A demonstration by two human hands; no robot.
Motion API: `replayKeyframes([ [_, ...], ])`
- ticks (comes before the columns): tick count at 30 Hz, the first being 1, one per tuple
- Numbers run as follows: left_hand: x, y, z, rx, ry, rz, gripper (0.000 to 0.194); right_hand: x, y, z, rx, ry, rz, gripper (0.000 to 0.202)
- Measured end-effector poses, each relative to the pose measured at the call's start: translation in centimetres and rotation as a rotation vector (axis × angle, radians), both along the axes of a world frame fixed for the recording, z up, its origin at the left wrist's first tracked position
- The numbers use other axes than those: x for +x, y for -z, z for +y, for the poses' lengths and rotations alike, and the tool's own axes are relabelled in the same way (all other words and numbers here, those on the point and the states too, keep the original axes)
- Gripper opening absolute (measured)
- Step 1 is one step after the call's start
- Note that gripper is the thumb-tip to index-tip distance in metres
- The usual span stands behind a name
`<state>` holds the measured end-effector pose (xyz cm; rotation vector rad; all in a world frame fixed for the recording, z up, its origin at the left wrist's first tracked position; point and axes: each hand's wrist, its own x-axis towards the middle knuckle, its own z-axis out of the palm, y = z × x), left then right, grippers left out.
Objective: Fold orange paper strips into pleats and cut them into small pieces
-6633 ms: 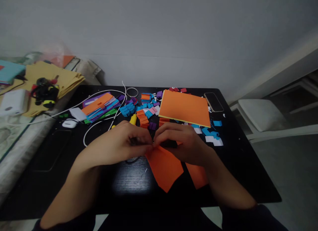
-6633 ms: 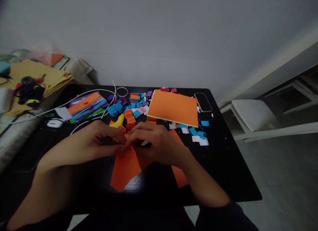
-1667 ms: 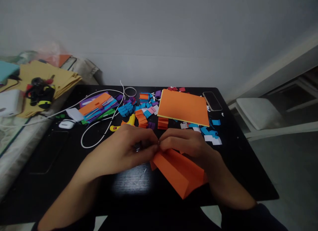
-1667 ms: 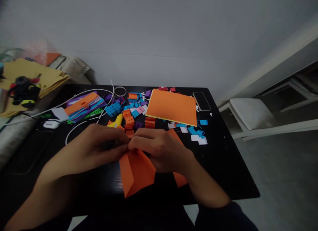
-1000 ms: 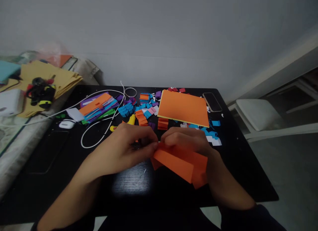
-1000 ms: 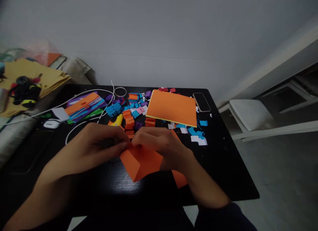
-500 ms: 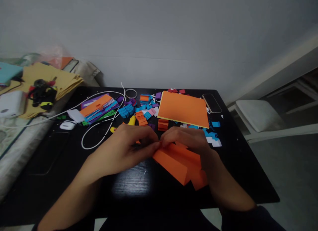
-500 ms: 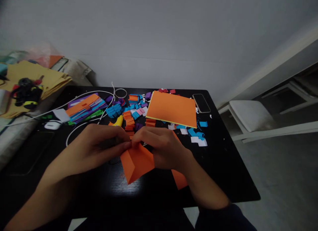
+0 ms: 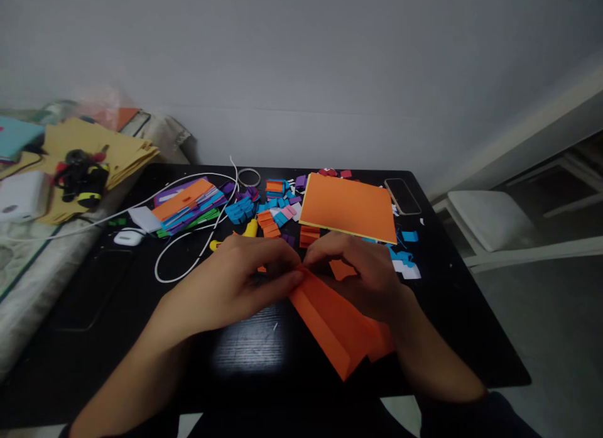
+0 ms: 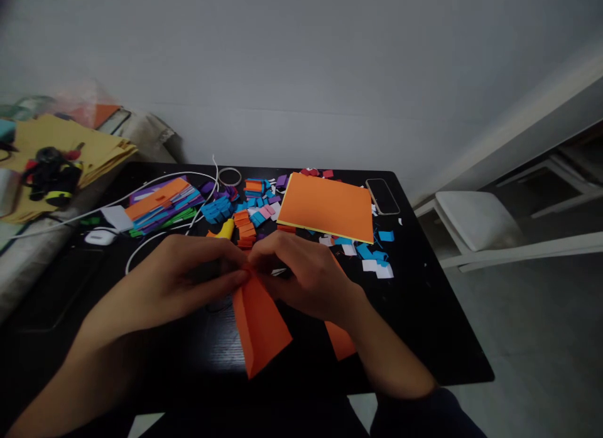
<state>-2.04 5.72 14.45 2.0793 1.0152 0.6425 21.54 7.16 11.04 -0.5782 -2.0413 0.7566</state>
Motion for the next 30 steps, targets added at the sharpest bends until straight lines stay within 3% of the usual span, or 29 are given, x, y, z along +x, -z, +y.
replayKeyframes([
  [6, 0.2, 0.0, 0.2, 0.113, 0.079, 0.039, 0.012, 0.0, 0.0, -0.1, 0.014, -0.039, -0.041, 0.017],
  [10, 0.0, -0.2, 0.0, 0.203, 0.067, 0.043, 0.014, -0.2, -0.1, 0.1, -0.024, -0.012, 0.026, 0.015],
  [15, -0.2, 0.0, -0.2, 0.292, -0.04, 0.032, 0.017, -0.4, -0.4, 0.1, -0.171, 0.036, 0.122, 0.007],
  [21, 0.0, 0.4, 0.0, 0.242, -0.134, -0.086, 0.011, -0.5, -0.8, 0.0, -0.424, 0.036, 0.289, 0.01],
  [30, 0.1, 1.0, -0.2, 0.338, -0.183, -0.124, 0.009, -1.1, -0.5, -0.1, -0.697, -0.027, 0.421, 0.013],
])
